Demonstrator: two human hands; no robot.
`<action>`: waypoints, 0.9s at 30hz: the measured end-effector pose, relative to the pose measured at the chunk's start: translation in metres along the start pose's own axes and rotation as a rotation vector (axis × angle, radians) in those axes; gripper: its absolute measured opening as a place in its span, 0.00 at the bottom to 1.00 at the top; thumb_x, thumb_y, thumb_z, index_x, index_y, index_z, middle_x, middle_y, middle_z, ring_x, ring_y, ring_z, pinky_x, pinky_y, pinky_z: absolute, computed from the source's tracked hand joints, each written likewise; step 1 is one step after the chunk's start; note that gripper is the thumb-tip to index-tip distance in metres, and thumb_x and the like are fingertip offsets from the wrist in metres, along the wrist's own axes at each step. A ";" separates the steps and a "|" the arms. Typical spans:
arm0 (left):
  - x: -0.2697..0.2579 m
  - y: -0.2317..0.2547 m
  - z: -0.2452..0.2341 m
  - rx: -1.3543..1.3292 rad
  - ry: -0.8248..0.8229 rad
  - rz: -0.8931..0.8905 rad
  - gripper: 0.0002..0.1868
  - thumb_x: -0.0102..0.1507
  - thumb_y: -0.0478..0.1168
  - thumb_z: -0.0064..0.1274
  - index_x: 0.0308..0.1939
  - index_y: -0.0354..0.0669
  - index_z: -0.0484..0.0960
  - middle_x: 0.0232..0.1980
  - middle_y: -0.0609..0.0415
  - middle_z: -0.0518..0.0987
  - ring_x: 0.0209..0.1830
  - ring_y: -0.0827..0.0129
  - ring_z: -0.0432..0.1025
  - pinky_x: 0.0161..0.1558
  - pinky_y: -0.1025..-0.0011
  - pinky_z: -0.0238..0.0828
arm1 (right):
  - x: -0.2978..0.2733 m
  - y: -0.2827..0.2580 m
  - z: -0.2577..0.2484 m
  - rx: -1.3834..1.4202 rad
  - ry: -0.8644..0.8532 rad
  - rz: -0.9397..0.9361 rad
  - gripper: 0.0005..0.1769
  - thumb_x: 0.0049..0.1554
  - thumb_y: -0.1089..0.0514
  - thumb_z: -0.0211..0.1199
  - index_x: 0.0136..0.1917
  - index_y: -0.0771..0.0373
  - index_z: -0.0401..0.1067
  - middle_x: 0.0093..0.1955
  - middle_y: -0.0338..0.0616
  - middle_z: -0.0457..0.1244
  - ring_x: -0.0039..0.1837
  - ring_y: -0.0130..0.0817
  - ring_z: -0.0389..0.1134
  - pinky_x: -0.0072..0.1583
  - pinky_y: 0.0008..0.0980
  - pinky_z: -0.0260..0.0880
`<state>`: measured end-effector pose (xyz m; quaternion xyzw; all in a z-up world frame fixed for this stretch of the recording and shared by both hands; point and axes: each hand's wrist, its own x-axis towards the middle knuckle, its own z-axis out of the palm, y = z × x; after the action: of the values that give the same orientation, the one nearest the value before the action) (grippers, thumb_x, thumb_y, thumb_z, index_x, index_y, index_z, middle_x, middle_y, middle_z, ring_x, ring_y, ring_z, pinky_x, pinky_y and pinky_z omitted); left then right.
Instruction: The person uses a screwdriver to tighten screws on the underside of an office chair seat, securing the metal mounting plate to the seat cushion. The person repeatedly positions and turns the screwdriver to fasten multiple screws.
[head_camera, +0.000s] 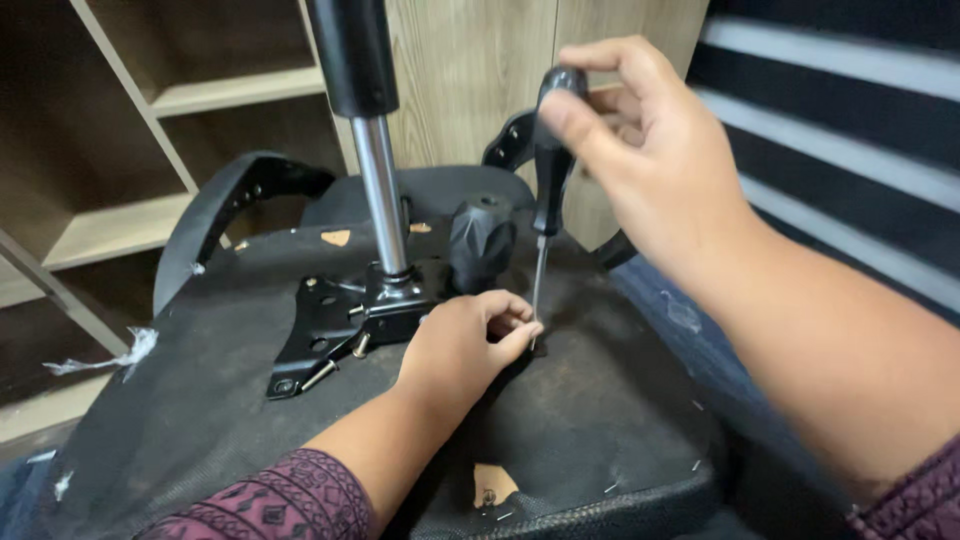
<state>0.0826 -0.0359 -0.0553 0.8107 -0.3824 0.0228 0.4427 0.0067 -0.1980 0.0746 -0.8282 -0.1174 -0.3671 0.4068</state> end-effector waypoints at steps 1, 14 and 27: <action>0.000 0.000 -0.001 -0.013 -0.016 -0.013 0.12 0.58 0.47 0.62 0.42 0.46 0.86 0.36 0.58 0.88 0.37 0.71 0.82 0.42 0.74 0.76 | 0.008 -0.003 -0.003 -0.015 0.023 -0.031 0.15 0.67 0.59 0.63 0.64 0.64 0.67 0.53 0.43 0.71 0.56 0.26 0.73 0.58 0.27 0.74; -0.024 -0.008 -0.002 -0.004 -0.051 0.224 0.21 0.59 0.34 0.57 0.58 0.43 0.80 0.53 0.49 0.85 0.55 0.59 0.76 0.57 0.68 0.69 | 0.040 -0.035 0.007 -0.103 -0.077 0.160 0.12 0.57 0.64 0.65 0.55 0.61 0.79 0.47 0.42 0.73 0.49 0.28 0.74 0.53 0.28 0.75; -0.040 -0.029 -0.009 -0.491 0.204 -0.147 0.13 0.62 0.33 0.54 0.51 0.42 0.85 0.48 0.53 0.87 0.50 0.70 0.79 0.56 0.72 0.72 | 0.031 -0.048 -0.002 -0.342 0.003 0.202 0.15 0.53 0.60 0.71 0.55 0.60 0.79 0.45 0.43 0.72 0.45 0.31 0.74 0.49 0.33 0.75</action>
<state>0.0759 0.0041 -0.0851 0.6983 -0.2700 -0.0215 0.6626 0.0040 -0.1714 0.1256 -0.8923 0.0311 -0.3402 0.2951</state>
